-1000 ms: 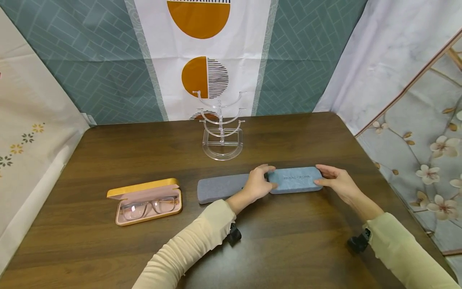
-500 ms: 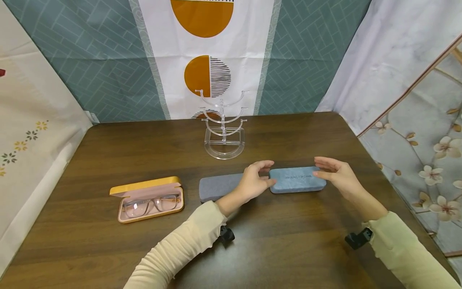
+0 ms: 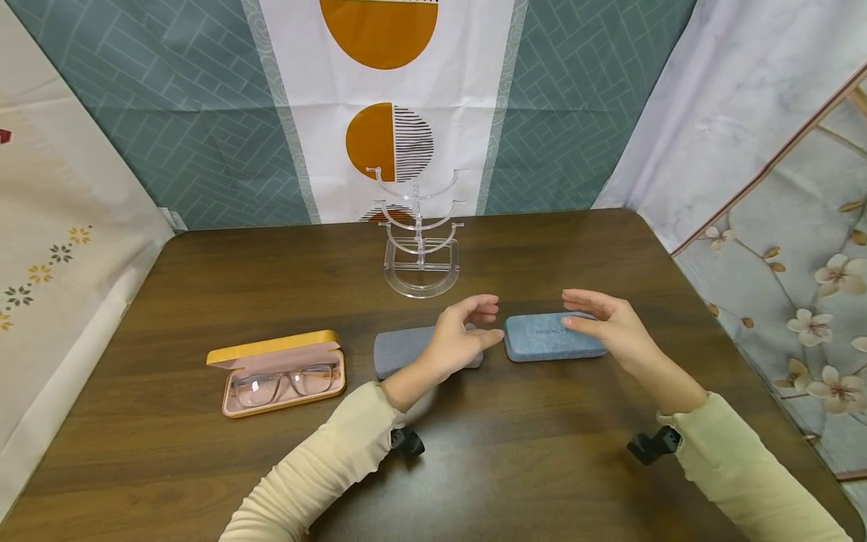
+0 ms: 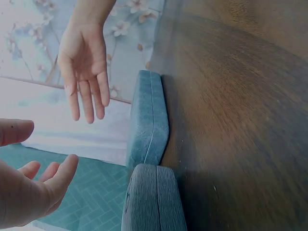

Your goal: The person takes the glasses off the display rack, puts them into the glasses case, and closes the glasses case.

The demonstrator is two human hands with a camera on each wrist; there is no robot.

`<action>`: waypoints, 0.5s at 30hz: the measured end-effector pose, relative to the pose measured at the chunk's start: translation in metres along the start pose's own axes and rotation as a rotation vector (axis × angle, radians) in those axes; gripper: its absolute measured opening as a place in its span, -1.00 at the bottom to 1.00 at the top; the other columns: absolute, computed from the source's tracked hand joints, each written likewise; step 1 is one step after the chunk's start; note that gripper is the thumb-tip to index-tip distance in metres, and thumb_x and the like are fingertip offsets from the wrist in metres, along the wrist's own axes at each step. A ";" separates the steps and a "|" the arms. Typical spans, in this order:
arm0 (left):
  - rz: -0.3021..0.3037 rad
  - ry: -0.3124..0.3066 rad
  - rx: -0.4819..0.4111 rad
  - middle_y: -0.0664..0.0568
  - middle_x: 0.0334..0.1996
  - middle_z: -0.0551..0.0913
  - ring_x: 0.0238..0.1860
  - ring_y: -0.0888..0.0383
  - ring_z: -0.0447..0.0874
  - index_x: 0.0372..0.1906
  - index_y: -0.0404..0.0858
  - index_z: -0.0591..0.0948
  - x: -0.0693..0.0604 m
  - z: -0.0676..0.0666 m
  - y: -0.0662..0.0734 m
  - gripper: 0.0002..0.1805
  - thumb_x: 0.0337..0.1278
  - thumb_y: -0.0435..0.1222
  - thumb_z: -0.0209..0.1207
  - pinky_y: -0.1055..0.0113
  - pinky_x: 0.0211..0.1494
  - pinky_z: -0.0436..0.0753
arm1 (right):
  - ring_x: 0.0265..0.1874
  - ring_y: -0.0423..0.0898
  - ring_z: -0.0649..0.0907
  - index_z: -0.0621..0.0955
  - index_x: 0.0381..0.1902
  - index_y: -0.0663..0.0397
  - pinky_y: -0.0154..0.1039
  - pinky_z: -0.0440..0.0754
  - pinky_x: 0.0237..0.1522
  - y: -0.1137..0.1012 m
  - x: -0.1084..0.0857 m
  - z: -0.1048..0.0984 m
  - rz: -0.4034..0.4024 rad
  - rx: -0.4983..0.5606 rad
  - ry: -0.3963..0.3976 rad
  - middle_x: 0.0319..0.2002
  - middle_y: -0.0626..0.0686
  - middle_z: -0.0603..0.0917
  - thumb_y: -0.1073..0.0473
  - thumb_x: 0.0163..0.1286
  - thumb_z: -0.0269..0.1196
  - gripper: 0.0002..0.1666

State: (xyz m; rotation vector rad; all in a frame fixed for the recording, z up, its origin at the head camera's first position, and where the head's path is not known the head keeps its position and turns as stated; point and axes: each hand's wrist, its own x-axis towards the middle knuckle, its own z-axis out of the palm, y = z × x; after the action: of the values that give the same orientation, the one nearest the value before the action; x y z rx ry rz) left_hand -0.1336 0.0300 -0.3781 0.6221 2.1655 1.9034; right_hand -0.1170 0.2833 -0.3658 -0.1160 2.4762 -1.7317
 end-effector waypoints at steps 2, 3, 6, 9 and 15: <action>0.000 -0.003 -0.013 -0.18 -0.07 0.53 0.00 -0.05 0.49 0.10 -0.39 0.45 -0.003 -0.003 0.000 -0.51 -0.03 -0.49 0.21 0.13 0.05 0.46 | 0.04 -0.17 0.48 0.33 0.23 0.32 -0.47 0.46 -0.07 -0.003 0.001 0.005 -0.009 0.011 -0.016 0.02 -0.10 0.49 0.18 0.22 0.26 -0.33; -0.002 -0.003 -0.021 -0.19 -0.07 0.53 0.00 -0.07 0.49 0.10 -0.39 0.45 -0.004 -0.005 -0.001 -0.51 -0.03 -0.49 0.20 0.12 0.05 0.47 | 0.02 -0.19 0.49 0.33 0.23 0.32 -0.46 0.47 -0.07 -0.005 0.002 0.008 -0.012 0.017 -0.025 0.03 -0.06 0.48 0.18 0.22 0.26 -0.34; -0.003 0.007 -0.042 -0.20 -0.08 0.53 0.00 -0.10 0.49 0.10 -0.39 0.44 -0.009 -0.011 0.000 -0.51 -0.03 -0.50 0.20 0.23 -0.02 0.52 | 0.02 -0.17 0.49 0.33 0.23 0.30 -0.43 0.47 -0.08 -0.010 0.004 0.015 -0.022 0.024 -0.045 0.07 0.03 0.48 0.18 0.23 0.25 -0.35; 0.005 0.023 -0.056 -0.19 -0.10 0.54 -0.02 -0.11 0.50 0.10 -0.40 0.44 -0.014 -0.018 0.002 -0.51 -0.04 -0.51 0.19 0.32 -0.10 0.55 | 0.08 -0.04 0.46 0.35 0.22 0.28 -0.41 0.47 -0.07 -0.014 0.007 0.022 -0.033 0.030 -0.053 0.08 0.07 0.49 0.18 0.23 0.25 -0.36; 0.020 0.043 -0.069 -0.21 -0.11 0.55 -0.04 -0.09 0.52 0.10 -0.42 0.43 -0.023 -0.034 0.006 -0.51 -0.05 -0.53 0.18 0.29 -0.09 0.56 | 0.12 0.06 0.41 0.37 0.21 0.27 -0.33 0.47 -0.06 -0.020 0.011 0.036 -0.055 0.052 -0.077 0.09 0.15 0.48 0.20 0.23 0.25 -0.39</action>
State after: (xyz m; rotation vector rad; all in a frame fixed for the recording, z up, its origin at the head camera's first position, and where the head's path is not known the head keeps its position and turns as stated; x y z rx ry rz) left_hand -0.1254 -0.0099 -0.3697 0.5978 2.1165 2.0098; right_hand -0.1232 0.2412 -0.3598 -0.2435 2.3934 -1.7764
